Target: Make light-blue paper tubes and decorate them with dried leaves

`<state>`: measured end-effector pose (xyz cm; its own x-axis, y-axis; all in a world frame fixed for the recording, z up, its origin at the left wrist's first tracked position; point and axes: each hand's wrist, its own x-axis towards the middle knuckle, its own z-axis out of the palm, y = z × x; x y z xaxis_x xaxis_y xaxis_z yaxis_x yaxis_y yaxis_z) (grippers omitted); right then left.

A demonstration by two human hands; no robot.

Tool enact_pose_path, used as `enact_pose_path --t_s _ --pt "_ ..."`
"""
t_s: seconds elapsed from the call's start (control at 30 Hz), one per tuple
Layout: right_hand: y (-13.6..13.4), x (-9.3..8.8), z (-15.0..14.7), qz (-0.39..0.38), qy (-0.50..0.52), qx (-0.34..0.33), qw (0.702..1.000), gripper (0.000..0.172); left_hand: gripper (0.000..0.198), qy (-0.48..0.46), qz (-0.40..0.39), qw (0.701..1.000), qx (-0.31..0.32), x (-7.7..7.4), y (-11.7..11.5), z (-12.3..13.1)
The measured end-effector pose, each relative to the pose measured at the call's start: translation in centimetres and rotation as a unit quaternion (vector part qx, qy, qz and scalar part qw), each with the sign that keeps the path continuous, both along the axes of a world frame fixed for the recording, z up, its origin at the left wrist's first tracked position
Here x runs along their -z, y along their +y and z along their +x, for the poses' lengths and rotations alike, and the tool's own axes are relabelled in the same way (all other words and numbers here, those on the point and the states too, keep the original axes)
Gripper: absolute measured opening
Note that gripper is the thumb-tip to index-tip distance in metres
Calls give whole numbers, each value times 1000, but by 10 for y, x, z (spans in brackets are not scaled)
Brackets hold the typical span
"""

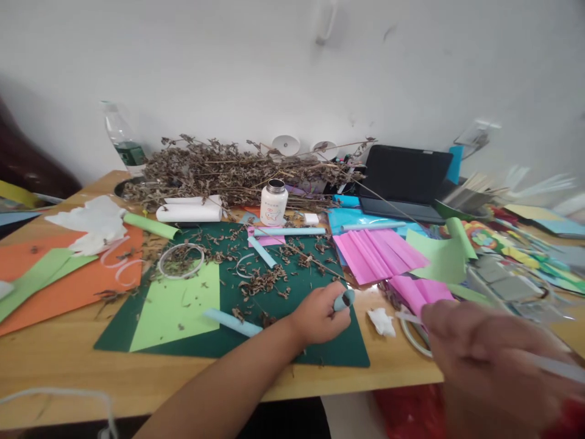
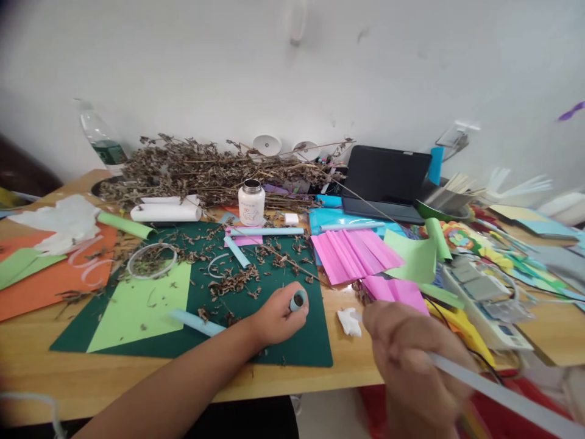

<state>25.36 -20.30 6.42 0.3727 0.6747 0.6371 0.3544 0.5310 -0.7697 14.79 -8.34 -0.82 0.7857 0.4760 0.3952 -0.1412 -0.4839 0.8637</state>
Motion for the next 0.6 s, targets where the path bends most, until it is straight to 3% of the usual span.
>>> enact_pose_path --t_s 0.1,0.23,0.33,0.4,0.47,0.53,0.6 --pt "6 29 10 0 18 12 1000 19 8 -27 -9 999 28 -1 1 -4" --pt "14 73 23 -127 -8 42 991 20 10 -67 11 997 40 -15 2 -14" --pt "32 84 37 -118 52 75 989 18 11 -98 88 991 19 -35 4 -27" --pt "51 82 43 -162 -43 86 982 22 17 -116 159 980 9 -48 7 -39" --pt "70 81 41 -215 -215 98 948 26 24 -132 207 969 -4 -58 10 -53" --pt "87 85 30 -237 -341 98 904 23 28 -139 225 964 -28 -63 14 -68" --pt "98 94 16 -235 -384 88 888 20 28 -144 231 961 -55 -62 19 -83"
